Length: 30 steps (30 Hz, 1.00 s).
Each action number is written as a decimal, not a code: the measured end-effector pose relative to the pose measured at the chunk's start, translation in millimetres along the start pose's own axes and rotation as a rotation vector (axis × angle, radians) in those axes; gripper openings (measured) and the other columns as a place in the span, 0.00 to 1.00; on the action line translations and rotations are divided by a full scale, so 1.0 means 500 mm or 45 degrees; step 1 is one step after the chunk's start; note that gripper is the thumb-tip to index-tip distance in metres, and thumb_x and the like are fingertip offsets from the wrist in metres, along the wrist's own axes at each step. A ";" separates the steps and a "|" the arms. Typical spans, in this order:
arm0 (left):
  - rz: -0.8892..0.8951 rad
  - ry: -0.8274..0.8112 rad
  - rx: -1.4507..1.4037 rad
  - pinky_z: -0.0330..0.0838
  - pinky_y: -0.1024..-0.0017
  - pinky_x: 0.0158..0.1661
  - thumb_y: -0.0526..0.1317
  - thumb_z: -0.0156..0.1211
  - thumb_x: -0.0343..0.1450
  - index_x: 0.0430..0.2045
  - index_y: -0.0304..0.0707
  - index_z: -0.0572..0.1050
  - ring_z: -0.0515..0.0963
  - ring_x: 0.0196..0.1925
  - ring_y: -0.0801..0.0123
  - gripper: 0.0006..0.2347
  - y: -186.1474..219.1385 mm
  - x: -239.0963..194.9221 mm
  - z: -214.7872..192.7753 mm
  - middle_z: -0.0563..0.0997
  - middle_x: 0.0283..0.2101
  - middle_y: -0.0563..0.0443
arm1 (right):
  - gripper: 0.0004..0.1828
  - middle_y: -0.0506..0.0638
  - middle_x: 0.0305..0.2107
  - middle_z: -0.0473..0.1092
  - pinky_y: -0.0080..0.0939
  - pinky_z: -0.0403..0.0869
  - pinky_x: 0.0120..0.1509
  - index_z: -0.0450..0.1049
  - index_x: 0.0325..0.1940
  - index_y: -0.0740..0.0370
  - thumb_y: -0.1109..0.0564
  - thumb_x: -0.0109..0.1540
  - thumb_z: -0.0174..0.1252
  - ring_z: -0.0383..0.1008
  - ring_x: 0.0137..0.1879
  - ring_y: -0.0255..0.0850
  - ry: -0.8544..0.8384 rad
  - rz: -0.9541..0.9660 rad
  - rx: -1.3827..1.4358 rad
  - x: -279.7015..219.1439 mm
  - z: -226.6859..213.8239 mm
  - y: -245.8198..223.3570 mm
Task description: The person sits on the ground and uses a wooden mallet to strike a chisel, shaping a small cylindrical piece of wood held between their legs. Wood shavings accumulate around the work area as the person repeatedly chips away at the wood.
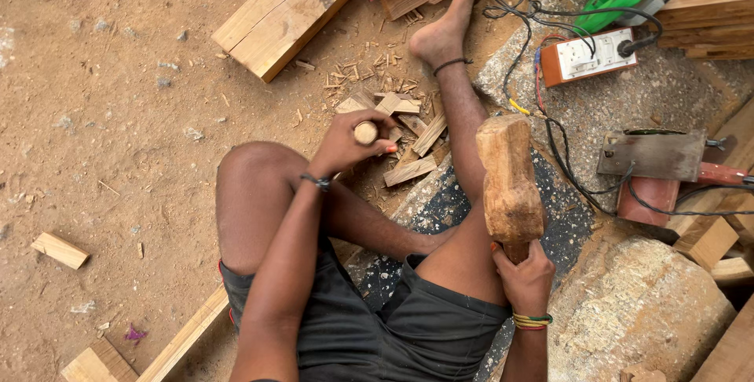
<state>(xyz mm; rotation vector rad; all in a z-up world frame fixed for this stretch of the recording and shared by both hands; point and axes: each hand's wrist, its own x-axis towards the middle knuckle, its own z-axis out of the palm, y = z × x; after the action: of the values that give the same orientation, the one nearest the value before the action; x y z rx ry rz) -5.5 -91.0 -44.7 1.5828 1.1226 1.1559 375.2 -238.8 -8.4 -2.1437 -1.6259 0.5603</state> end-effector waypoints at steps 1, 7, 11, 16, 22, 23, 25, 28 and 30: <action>0.008 -0.049 0.015 0.78 0.74 0.44 0.43 0.77 0.62 0.36 0.41 0.81 0.84 0.38 0.75 0.13 0.010 -0.006 -0.011 0.85 0.37 0.58 | 0.22 0.62 0.22 0.75 0.50 0.76 0.36 0.73 0.34 0.70 0.50 0.53 0.71 0.81 0.29 0.52 0.000 -0.011 0.003 -0.001 0.001 -0.003; -0.223 0.127 0.199 0.75 0.74 0.35 0.43 0.76 0.66 0.28 0.40 0.79 0.81 0.33 0.75 0.10 -0.015 -0.021 -0.015 0.84 0.30 0.55 | 0.21 0.60 0.20 0.76 0.46 0.76 0.34 0.73 0.35 0.71 0.51 0.54 0.71 0.81 0.28 0.47 -0.053 0.062 0.045 0.001 -0.010 -0.028; -0.115 0.179 0.186 0.74 0.73 0.35 0.41 0.75 0.68 0.27 0.39 0.77 0.80 0.33 0.74 0.10 -0.047 -0.013 -0.011 0.83 0.31 0.54 | 0.17 0.56 0.21 0.76 0.41 0.74 0.29 0.74 0.40 0.70 0.56 0.54 0.69 0.78 0.24 0.40 -0.112 0.183 0.263 -0.002 -0.024 -0.043; -0.033 0.055 0.066 0.74 0.73 0.36 0.40 0.73 0.69 0.29 0.38 0.78 0.79 0.33 0.73 0.08 -0.033 -0.001 0.016 0.82 0.30 0.53 | 0.15 0.53 0.26 0.76 0.37 0.71 0.27 0.73 0.42 0.70 0.61 0.56 0.68 0.73 0.23 0.35 -0.131 0.200 0.487 -0.002 -0.030 -0.035; -0.069 -0.058 0.193 0.73 0.71 0.37 0.44 0.74 0.69 0.27 0.37 0.77 0.79 0.32 0.71 0.11 -0.024 0.035 0.010 0.81 0.29 0.51 | 0.12 0.53 0.25 0.73 0.37 0.68 0.27 0.72 0.40 0.71 0.62 0.59 0.67 0.70 0.24 0.36 -0.162 0.243 0.580 -0.003 -0.031 -0.003; -0.057 -0.077 0.184 0.73 0.70 0.38 0.44 0.73 0.70 0.27 0.38 0.77 0.79 0.33 0.71 0.11 -0.027 0.036 0.009 0.82 0.29 0.51 | 0.12 0.52 0.24 0.73 0.36 0.68 0.27 0.72 0.40 0.70 0.62 0.59 0.67 0.70 0.23 0.35 -0.166 0.242 0.597 -0.006 -0.032 0.001; -0.010 -0.113 0.176 0.74 0.70 0.39 0.45 0.72 0.71 0.28 0.39 0.78 0.80 0.34 0.71 0.10 -0.039 0.047 0.004 0.83 0.31 0.53 | 0.12 0.50 0.23 0.72 0.36 0.68 0.26 0.71 0.41 0.69 0.63 0.59 0.66 0.70 0.23 0.35 -0.158 0.224 0.639 0.000 -0.027 0.001; -0.173 -0.014 -0.004 0.74 0.69 0.38 0.44 0.71 0.69 0.29 0.39 0.76 0.79 0.35 0.72 0.10 -0.065 0.035 0.002 0.82 0.32 0.53 | 0.14 0.51 0.23 0.73 0.36 0.70 0.28 0.71 0.40 0.69 0.60 0.58 0.68 0.71 0.24 0.35 -0.110 0.162 0.545 -0.007 -0.025 -0.003; 0.004 0.115 -0.072 0.75 0.69 0.42 0.43 0.72 0.69 0.30 0.38 0.77 0.80 0.44 0.70 0.10 -0.075 0.031 0.002 0.82 0.37 0.52 | 0.15 0.54 0.22 0.74 0.39 0.71 0.29 0.73 0.41 0.69 0.58 0.57 0.69 0.74 0.24 0.37 -0.092 0.178 0.359 -0.007 -0.027 -0.013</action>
<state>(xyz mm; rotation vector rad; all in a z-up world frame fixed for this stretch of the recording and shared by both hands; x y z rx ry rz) -8.5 -67.3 -77.6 1.5028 1.1359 1.2612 376.2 -241.3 7.0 -2.0546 -1.3463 0.8643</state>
